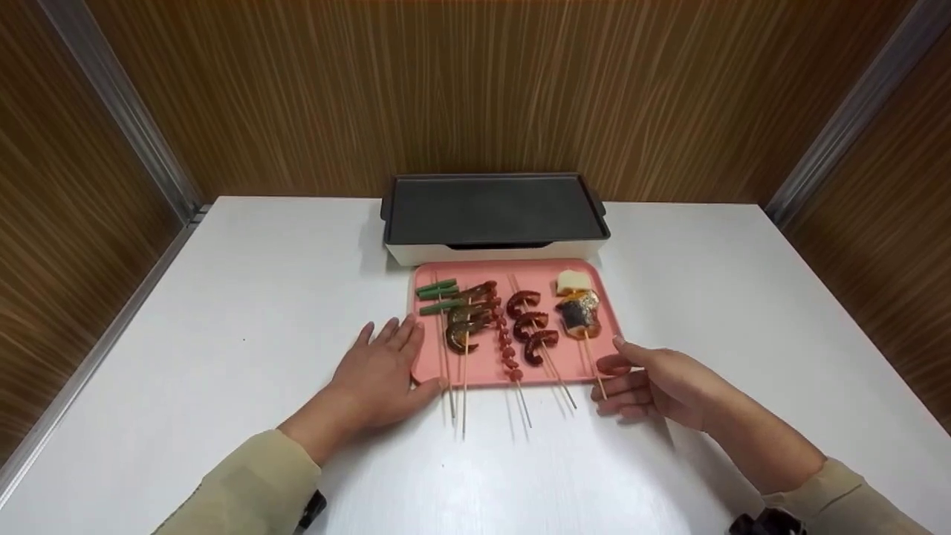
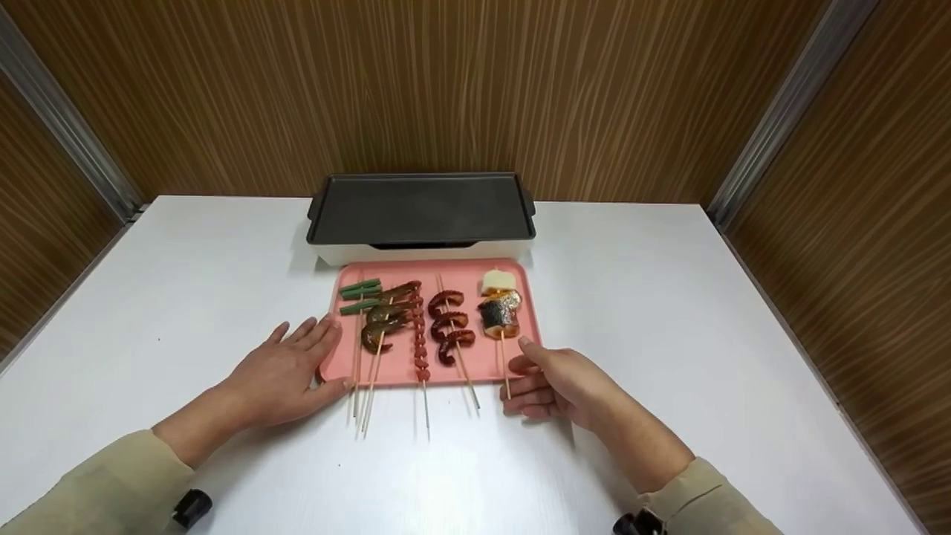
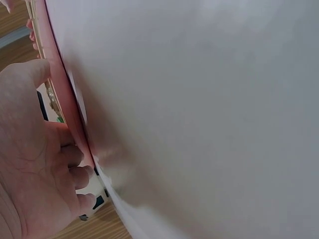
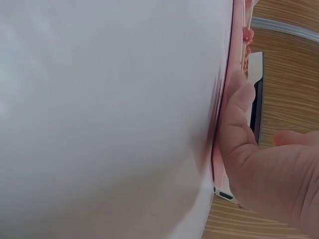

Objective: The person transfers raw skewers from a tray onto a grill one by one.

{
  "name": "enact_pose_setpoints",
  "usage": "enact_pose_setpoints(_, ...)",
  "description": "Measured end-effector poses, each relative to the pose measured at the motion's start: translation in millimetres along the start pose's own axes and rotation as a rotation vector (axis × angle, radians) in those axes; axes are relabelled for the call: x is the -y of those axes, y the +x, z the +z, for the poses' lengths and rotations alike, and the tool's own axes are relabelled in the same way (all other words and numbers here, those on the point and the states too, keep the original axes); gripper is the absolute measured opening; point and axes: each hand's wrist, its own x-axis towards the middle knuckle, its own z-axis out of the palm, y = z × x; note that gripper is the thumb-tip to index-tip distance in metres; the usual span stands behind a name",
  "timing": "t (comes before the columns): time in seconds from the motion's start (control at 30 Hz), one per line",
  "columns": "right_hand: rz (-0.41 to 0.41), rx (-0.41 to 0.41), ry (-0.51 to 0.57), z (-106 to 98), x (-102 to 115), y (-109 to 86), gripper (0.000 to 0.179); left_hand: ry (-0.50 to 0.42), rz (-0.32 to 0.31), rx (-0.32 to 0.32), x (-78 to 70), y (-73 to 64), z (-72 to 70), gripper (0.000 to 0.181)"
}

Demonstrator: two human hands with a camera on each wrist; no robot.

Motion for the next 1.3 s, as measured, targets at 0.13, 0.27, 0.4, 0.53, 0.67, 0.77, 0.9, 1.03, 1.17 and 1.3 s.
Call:
enact_pose_setpoints(0.13,-0.005,0.003,0.023,-0.7,-0.9,1.4,0.060,-0.004,-0.002,0.001,-0.3,0.2,-0.1,0.091)
enact_pose_setpoints(0.27,-0.025,0.028,0.022,-1.4,-2.0,1.8,0.041,-0.009,-0.004,0.003,0.0,0.2,0.1,0.091)
enact_pose_setpoints(0.4,-0.043,0.061,0.035,-2.3,-2.9,-0.4,0.027,-0.024,-0.008,0.014,-0.4,0.4,-0.7,0.092)
enact_pose_setpoints(0.53,-0.054,0.069,0.078,-3.1,-3.1,-3.3,0.030,-0.034,-0.006,0.019,-1.0,0.9,-2.6,0.093)
enact_pose_setpoints(0.67,-0.067,0.067,0.090,-2.6,-2.7,-4.3,0.030,-0.036,-0.004,0.019,-0.8,0.5,-3.3,0.092)
enact_pose_setpoints(0.77,-0.079,0.062,0.088,-2.1,-2.0,-4.7,0.031,-0.037,-0.004,0.019,-0.5,0.2,-2.6,0.092)
enact_pose_setpoints(0.9,-0.093,0.042,0.096,-1.1,-0.2,-6.9,0.033,-0.040,-0.009,0.025,-0.5,0.0,-2.3,0.093)
enact_pose_setpoints(1.03,-0.104,0.023,0.091,-1.3,1.8,-10.7,0.032,-0.048,-0.012,0.031,-1.7,1.0,-2.3,0.092)
enact_pose_setpoints(1.17,-0.100,0.014,0.078,-0.7,3.4,-14.7,0.032,-0.050,-0.010,0.031,-1.6,1.0,-2.6,0.091)
enact_pose_setpoints(1.3,-0.098,0.007,0.064,-0.9,5.1,-19.3,0.031,-0.048,-0.008,0.026,-0.5,0.1,-2.9,0.091)
